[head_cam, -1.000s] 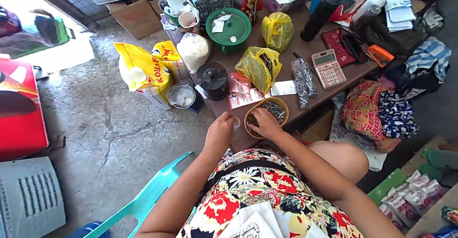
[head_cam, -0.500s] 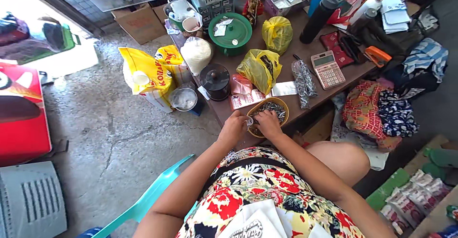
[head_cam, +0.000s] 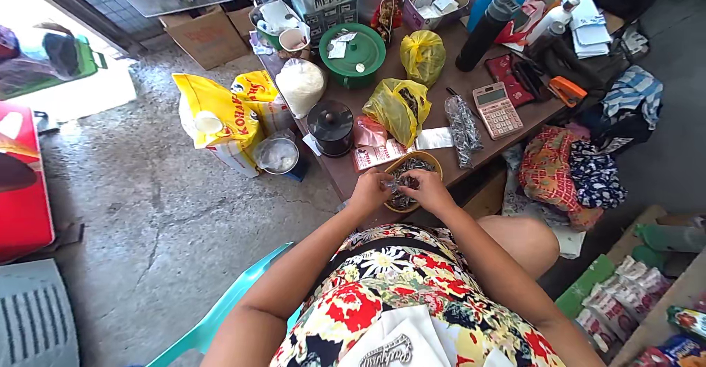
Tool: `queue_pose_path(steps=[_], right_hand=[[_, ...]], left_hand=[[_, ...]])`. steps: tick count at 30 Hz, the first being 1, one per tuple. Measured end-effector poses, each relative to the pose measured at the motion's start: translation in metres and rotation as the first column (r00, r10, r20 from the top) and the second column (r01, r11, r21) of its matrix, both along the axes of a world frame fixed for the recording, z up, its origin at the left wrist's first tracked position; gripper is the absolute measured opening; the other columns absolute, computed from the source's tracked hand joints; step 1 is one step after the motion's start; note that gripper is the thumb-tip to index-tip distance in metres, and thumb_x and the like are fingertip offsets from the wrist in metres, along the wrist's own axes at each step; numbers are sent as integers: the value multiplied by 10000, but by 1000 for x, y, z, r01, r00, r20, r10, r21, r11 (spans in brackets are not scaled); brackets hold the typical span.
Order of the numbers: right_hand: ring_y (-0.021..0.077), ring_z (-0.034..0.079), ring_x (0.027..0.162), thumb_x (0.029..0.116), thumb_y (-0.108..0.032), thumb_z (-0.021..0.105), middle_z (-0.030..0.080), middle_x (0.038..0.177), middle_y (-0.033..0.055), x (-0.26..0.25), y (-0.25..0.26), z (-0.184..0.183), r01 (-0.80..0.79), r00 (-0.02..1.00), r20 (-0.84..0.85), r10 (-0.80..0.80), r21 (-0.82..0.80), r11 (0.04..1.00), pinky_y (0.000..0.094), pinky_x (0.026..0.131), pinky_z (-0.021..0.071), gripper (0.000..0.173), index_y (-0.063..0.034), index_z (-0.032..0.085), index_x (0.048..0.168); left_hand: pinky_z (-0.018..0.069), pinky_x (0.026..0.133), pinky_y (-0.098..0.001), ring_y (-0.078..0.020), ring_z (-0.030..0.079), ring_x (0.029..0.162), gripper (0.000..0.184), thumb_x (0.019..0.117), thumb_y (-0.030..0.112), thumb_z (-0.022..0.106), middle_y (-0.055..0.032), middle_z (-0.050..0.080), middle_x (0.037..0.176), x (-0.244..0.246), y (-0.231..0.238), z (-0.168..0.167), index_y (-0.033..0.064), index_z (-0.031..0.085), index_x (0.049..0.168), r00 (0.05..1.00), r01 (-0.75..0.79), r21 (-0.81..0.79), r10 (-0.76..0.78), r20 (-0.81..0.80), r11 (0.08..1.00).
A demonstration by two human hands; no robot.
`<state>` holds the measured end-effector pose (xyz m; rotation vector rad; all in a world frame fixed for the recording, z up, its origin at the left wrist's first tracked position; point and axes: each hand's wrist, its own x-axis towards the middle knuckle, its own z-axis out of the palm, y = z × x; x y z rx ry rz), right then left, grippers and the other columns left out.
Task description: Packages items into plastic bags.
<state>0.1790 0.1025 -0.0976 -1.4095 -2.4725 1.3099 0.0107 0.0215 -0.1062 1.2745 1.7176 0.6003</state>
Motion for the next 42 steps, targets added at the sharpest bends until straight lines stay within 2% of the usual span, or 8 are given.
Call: queue_pose_path(steps=[9, 14, 18, 23, 26, 33, 40, 42], right_hand=[[270, 684, 1045, 947, -171, 733, 711, 1143, 176, 0, -3, 3, -51, 995, -83, 50, -21, 998, 438, 965, 538, 256, 6, 723, 1131], [259, 684, 982, 956, -179, 726, 711, 1093, 185, -4, 6, -1, -20, 999, -29, 15, -183, 983, 444, 926, 539, 322, -9, 676, 1226], [306, 671, 996, 948, -165, 745, 667, 1116, 202, -10, 3, 6, 0, 999, 39, 5, -121, 993, 475, 922, 540, 446, 3, 552, 1313], [318, 662, 1142, 964, -73, 691, 680, 1219, 206, -13, -2, 8, -115, 993, 24, 115, 17, 993, 458, 1030, 511, 251, 26, 680, 1194], [353, 657, 1124, 931, -26, 715, 678, 1186, 225, -13, 0, 7, -135, 991, 8, 135, 56, 989, 487, 1023, 513, 235, 18, 726, 1161], [366, 636, 1137, 963, -55, 679, 672, 1154, 242, -19, 18, 2, -268, 962, 68, 266, 31, 963, 481, 1042, 487, 229, -5, 746, 1176], [389, 602, 1208, 975, -56, 644, 640, 1223, 269, -34, 22, 10, -320, 925, 210, 317, -20, 947, 499, 1062, 467, 241, 24, 727, 1186], [381, 606, 1203, 969, -39, 655, 636, 1227, 262, -36, 19, 10, -272, 946, 177, 271, -24, 962, 493, 1064, 472, 251, 44, 709, 1200]], left_hand=[[561, 831, -391, -225, 659, 873, 297, 943, 64, 668, -189, 643, 1191, -3, 4, -7, 1, 699, 1231, 999, 7, -19, -6, 41, 1000], [561, 826, -371, -216, 658, 870, 292, 943, 55, 668, -180, 645, 1182, -3, 3, -6, -1, 698, 1228, 999, 26, -10, -25, 46, 1000], [571, 826, -359, -210, 666, 858, 309, 943, 58, 677, -185, 640, 1184, -5, 4, -6, -9, 685, 1244, 998, 19, -19, -18, 62, 1000], [567, 834, -378, -220, 666, 871, 301, 941, 43, 673, -187, 641, 1195, -7, 4, -5, 1, 688, 1239, 997, 8, -28, -6, 75, 1000], [584, 859, -445, -268, 698, 911, 319, 927, 36, 698, -205, 654, 1226, -8, 4, -9, 2, 689, 1244, 998, 10, 19, -11, 68, 1000], [592, 803, -432, -244, 691, 863, 327, 919, 38, 730, -189, 644, 1241, -13, 5, -19, 23, 695, 1243, 998, -33, 56, 30, 53, 998], [584, 754, -392, -205, 668, 781, 290, 917, 10, 701, -183, 644, 1182, -8, 8, -13, 5, 702, 1207, 1000, -18, 84, 17, 12, 996], [587, 758, -381, -204, 672, 792, 304, 915, 9, 703, -186, 637, 1192, -7, 10, -11, -1, 690, 1219, 1000, -24, 89, 22, 17, 996]])
